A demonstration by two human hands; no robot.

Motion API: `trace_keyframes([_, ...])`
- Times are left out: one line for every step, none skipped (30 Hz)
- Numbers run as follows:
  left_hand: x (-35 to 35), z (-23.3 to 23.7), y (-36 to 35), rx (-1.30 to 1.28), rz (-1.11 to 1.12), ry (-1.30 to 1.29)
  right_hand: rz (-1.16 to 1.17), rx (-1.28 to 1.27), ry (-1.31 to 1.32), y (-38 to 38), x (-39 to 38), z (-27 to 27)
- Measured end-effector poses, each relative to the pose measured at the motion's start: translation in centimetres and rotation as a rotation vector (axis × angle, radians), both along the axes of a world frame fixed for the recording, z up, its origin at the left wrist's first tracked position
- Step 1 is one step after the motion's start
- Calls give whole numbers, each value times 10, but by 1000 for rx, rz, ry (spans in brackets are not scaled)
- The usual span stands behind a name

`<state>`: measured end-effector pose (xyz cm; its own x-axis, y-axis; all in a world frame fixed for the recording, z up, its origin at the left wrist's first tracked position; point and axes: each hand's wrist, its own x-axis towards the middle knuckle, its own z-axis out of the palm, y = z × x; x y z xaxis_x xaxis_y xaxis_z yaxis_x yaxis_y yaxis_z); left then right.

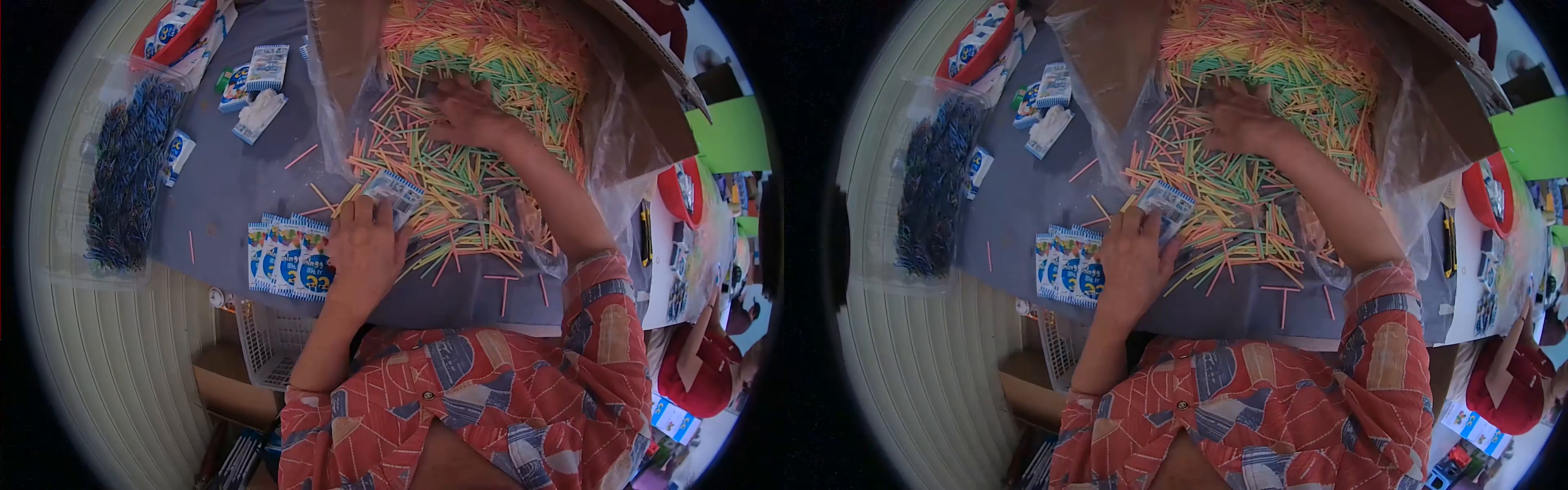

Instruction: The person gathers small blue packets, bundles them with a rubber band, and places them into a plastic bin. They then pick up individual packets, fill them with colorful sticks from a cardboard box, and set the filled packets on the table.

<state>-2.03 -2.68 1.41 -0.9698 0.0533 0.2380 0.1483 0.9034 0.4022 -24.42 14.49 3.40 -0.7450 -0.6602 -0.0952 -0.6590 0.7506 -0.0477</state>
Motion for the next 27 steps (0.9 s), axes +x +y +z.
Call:
trace_keyframes([-3,-4,2,-38,-4,48,24,24,17,1,2,0])
trace_keyframes([-4,-6,4,-76,-6,96,51,48,34,4,4,1])
trace_keyframes([-4,-7,7,-77,-11,91,46,47,29,8,3,7])
trace_keyframes([-2,-8,7,-67,0,88,79,40,-29,11,2,17])
trace_keyframes([0,-8,7,-58,16,83,116,31,-88,12,1,21])
trace_keyframes([2,-9,7,-63,20,78,121,26,-93,11,-1,17])
trace_keyframes([2,-12,5,16,16,112,146,43,-23,11,-5,12])
trace_keyframes([2,-14,5,97,8,146,166,59,47,12,-7,7])
trace_keyframes([2,-16,7,94,4,144,161,56,45,10,-7,5])
trace_keyframes([3,-18,9,135,33,184,158,92,64,3,-7,3])
trace_keyframes([3,-19,10,175,66,225,157,128,84,-5,-6,1])
trace_keyframes([3,-15,10,172,65,221,157,124,80,-10,-5,-2])
trace_keyframes([3,-8,10,208,74,182,215,303,253,-14,-1,-4])
trace_keyframes([3,-3,9,244,81,144,270,483,426,-17,1,-6])
trace_keyframes([3,-3,7,243,76,141,265,482,423,-20,0,-7])
trace_keyframes([3,-3,3,293,82,77,237,362,233,-24,-4,-7])
trace_keyframes([2,-2,1,343,88,15,210,241,46,-26,-9,-6])
trace_keyframes([2,-4,-1,340,86,18,207,239,49,-27,-16,-18])
trace_keyframes([1,-9,-2,455,95,35,172,253,-45,-26,-23,-41])
trace_keyframes([0,-11,-4,573,105,54,139,269,-138,-25,-28,-52])
trace_keyframes([-1,-11,-5,578,108,61,143,274,-132,-22,-24,-43])
trace_keyframes([-2,-10,-5,334,74,202,159,220,-30,-16,-17,-26])
trace_keyframes([-2,-10,-5,88,45,335,177,168,68,-11,-12,-17])
trace_keyframes([-1,-16,-4,95,58,337,189,177,70,-5,-15,-21])
trace_keyframes([0,-24,-2,34,27,313,185,-212,143,1,-20,-26])
trace_keyframes([0,-28,0,-29,-9,289,172,-604,211,8,-25,-30])
trace_keyframes([1,-25,0,-25,-9,294,-92,-813,-384,13,-19,-11])
